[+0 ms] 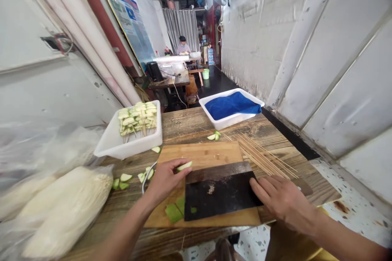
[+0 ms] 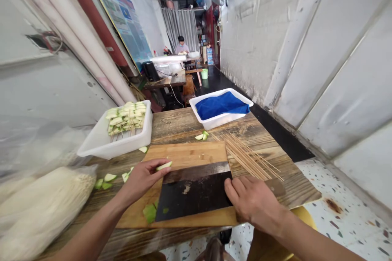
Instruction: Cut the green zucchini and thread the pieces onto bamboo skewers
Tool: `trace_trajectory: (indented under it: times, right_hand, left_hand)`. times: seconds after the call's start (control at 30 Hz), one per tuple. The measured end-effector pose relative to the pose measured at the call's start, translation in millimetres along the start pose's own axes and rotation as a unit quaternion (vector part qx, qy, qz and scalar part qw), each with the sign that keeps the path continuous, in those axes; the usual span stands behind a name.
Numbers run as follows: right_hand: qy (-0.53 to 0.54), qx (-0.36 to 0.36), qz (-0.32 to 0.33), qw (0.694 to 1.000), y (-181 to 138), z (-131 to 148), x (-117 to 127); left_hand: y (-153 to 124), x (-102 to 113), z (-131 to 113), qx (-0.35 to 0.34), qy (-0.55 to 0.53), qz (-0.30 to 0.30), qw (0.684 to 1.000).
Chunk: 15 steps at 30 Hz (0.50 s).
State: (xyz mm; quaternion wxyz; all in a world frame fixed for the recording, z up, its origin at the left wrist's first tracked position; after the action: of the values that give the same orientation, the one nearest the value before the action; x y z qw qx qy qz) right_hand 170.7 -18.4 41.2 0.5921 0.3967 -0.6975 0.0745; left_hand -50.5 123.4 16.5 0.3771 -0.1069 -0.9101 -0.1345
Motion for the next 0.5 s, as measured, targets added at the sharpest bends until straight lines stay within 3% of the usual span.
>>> trace_trajectory:
  times: [0.13,0.2,0.37,0.5]
  right_hand:
    - [-0.025,-0.127,0.008,0.992,-41.5,-48.6,-10.8]
    - [-0.069,-0.208,0.050,0.974,-66.4,-81.1,-19.2]
    - [-0.160,-0.411,0.152,0.884,-109.7,-150.5,-33.1]
    - [-0.123,-0.486,0.201,0.842,-116.2,-174.2,-55.3]
  left_hand:
    - [2.8,-9.4,19.3,-0.030,0.059,-0.002,0.998]
    - [2.6,-18.4,22.2,-0.067,0.078,0.022,0.994]
    - [-0.7,-25.9,25.8,-0.114,0.126,0.007,0.985]
    - [-8.5,-28.4,32.4,-0.126,0.135,0.006,0.983]
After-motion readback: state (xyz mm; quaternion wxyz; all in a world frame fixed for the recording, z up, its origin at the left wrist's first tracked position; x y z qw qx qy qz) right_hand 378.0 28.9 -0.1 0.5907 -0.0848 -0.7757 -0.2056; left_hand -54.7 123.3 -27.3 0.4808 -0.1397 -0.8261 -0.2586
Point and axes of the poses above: each hand's wrist, its own y-axis towards the middle knuckle, its own x-axis out of the back of the hand, z = x × y, the point moved 8 cm from there along y, towards the middle knuckle, and after that the axes turned 5 degrees about -z, right-handed, at the moved point
